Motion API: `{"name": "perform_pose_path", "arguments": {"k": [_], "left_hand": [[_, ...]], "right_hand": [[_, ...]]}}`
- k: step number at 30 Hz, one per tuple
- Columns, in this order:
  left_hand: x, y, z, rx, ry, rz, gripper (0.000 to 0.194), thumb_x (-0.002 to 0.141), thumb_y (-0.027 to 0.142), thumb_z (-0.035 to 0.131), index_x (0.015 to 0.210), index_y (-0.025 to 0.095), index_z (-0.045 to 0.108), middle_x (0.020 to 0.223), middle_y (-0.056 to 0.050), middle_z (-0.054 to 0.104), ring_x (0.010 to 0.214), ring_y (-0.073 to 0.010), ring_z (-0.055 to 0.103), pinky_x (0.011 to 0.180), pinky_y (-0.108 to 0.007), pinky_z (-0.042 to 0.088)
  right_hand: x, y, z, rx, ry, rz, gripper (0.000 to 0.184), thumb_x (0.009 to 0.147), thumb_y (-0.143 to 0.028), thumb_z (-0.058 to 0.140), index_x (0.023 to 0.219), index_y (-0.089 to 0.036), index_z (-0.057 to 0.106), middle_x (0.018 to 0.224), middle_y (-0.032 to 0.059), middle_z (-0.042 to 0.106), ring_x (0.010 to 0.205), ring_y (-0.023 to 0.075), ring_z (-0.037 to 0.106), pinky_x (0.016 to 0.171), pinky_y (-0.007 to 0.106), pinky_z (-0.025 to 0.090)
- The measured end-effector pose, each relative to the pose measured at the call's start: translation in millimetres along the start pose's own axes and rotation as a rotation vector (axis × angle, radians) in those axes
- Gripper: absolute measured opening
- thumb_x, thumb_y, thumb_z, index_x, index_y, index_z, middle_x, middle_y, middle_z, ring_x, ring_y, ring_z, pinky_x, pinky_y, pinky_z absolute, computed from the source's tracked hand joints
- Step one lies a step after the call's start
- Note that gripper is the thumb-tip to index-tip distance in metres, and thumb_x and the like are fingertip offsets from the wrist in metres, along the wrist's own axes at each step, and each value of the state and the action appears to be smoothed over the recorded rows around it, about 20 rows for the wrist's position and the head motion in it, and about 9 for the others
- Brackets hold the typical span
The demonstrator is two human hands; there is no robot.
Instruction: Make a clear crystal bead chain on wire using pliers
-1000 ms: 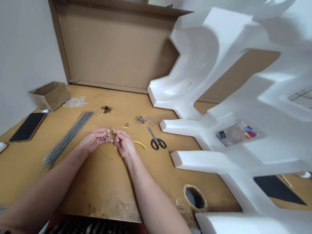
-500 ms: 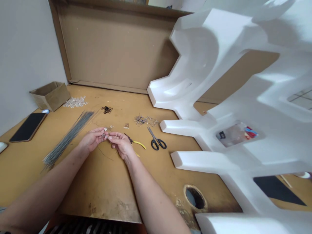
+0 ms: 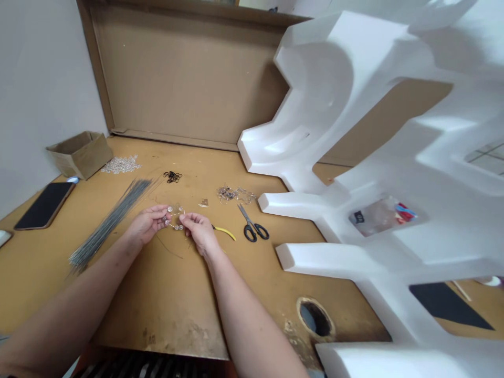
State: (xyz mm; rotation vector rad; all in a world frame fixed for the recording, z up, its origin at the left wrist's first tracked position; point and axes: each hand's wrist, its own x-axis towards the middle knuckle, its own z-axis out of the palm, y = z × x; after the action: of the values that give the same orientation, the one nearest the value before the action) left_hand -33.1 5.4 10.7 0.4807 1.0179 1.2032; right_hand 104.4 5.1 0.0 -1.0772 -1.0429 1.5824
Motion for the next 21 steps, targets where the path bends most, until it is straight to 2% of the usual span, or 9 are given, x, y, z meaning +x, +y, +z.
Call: {"name": "perform_pose_path", "arguments": {"k": [3,7,16,21], "left_hand": [[-1.2,-0.9,1.5,0.015,-0.005,-0.015,0.012,0.069,0.0,0.048,0.07,0.009,0.056,0.048,-0.001,0.057,0.044,-0.0068,0.053,0.048,-0.017,0.042],[-1.6,-1.4,0.8,-0.008,-0.043,-0.045,0.013,0.068,0.0,0.047,0.07,0.01,0.055,0.047,-0.001,0.055,0.044,-0.0074,0.053,0.049,-0.018,0.042],[1.8,-0.8,-2.3,-0.093,-0.097,-0.08,0.017,0.063,-0.002,0.042,0.064,0.01,0.054,0.041,0.001,0.047,0.04,-0.0075,0.046,0.045,-0.018,0.038],[5.1,-3.7,-4.3,-0.091,-0.125,-0.072,0.017,0.061,-0.001,0.044,0.063,0.012,0.054,0.041,0.001,0.045,0.041,-0.0086,0.046,0.045,-0.02,0.038]], "right_hand": [[1.6,0.0,-1.7,0.043,0.042,0.007,0.016,0.054,-0.029,0.069,0.055,-0.015,0.062,0.053,-0.0004,0.057,0.045,0.0052,0.041,0.041,0.019,0.026],[3.3,1.5,-3.9,0.127,0.011,0.078,0.015,0.052,-0.024,0.07,0.05,-0.013,0.06,0.048,0.0,0.054,0.044,0.0059,0.04,0.039,0.019,0.023],[7.4,5.0,-6.6,0.26,-0.025,0.154,0.014,0.054,-0.013,0.065,0.046,-0.015,0.053,0.047,-0.0002,0.051,0.044,0.0077,0.039,0.041,0.021,0.025],[8.3,5.8,-7.9,0.299,-0.053,0.177,0.019,0.059,-0.014,0.063,0.047,-0.017,0.049,0.047,-0.0006,0.049,0.044,0.0086,0.04,0.042,0.022,0.027]]}}
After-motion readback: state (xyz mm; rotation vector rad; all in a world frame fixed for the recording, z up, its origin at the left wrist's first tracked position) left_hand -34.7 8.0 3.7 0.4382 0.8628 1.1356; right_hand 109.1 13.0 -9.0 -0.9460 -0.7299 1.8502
